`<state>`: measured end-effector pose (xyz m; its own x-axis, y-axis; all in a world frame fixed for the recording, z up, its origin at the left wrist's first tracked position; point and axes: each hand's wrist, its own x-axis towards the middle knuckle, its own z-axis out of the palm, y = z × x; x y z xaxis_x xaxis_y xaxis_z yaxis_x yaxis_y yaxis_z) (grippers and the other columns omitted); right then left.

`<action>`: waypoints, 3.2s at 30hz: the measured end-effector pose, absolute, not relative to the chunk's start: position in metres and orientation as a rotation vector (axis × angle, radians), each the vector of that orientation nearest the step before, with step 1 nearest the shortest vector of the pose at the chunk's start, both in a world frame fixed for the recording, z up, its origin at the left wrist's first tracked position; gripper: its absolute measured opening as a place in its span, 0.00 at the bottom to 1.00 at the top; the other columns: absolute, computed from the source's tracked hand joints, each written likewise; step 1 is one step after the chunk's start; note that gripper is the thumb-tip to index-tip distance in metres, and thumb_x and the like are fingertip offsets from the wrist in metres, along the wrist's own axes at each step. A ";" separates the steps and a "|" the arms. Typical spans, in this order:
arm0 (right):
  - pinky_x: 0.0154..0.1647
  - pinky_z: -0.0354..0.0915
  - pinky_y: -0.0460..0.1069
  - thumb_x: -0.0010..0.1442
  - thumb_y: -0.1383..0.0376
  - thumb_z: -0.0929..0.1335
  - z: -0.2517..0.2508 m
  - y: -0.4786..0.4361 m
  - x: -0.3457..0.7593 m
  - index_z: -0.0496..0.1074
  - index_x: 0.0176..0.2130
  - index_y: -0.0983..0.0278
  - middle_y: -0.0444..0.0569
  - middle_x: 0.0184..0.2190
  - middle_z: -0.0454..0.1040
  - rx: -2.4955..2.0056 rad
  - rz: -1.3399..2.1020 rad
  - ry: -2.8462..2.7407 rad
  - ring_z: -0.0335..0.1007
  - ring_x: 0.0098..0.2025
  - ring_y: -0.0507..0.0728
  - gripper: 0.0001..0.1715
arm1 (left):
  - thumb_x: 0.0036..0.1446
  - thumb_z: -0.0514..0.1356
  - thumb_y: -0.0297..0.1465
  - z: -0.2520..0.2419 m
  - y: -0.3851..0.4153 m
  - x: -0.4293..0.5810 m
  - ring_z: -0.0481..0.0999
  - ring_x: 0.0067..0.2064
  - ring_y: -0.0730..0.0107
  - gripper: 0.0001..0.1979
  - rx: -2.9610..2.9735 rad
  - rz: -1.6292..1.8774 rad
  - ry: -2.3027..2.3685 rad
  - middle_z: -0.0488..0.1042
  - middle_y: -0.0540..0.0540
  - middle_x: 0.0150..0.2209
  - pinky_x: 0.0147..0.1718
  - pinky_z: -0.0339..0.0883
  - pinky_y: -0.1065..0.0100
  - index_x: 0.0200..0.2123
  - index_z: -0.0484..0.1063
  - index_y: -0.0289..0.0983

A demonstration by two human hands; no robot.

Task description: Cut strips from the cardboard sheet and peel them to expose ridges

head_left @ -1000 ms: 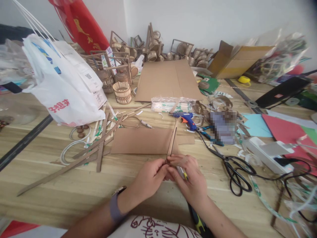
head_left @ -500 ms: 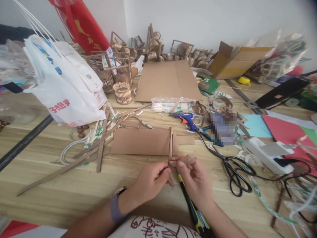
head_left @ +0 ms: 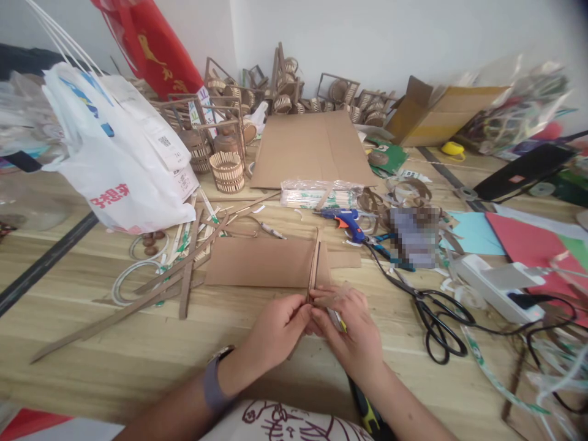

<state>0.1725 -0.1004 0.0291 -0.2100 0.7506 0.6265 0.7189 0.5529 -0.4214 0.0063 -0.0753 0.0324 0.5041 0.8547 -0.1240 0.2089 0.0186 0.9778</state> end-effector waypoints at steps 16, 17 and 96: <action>0.33 0.70 0.50 0.68 0.61 0.64 0.027 -0.107 0.170 0.70 0.35 0.58 0.47 0.30 0.77 -1.313 0.434 -1.561 0.76 0.35 0.56 0.09 | 0.66 0.51 0.36 0.035 -0.082 0.004 0.78 0.32 0.65 0.16 1.572 0.591 0.894 0.81 0.43 0.31 0.29 0.64 0.71 0.32 0.72 0.35; 0.35 0.70 0.51 0.67 0.62 0.65 0.027 -0.106 0.170 0.70 0.36 0.58 0.47 0.31 0.78 -1.292 0.403 -1.595 0.76 0.36 0.56 0.07 | 0.66 0.51 0.37 0.035 -0.081 0.005 0.79 0.33 0.64 0.16 1.540 0.603 0.894 0.81 0.43 0.32 0.31 0.65 0.70 0.34 0.73 0.35; 0.41 0.71 0.50 0.65 0.64 0.65 0.037 -0.097 0.182 0.71 0.40 0.59 0.48 0.39 0.81 -1.363 0.306 -1.794 0.78 0.41 0.56 0.04 | 0.66 0.51 0.40 0.037 -0.075 0.004 0.74 0.30 0.69 0.15 1.429 0.654 0.895 0.75 0.47 0.27 0.29 0.65 0.72 0.33 0.67 0.37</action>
<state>0.1818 -0.0974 0.0371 -0.0551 0.8816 0.4688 0.6760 0.3785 -0.6323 0.0037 -0.0754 0.0367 0.5360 0.8345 -0.1278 0.1311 0.0672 0.9891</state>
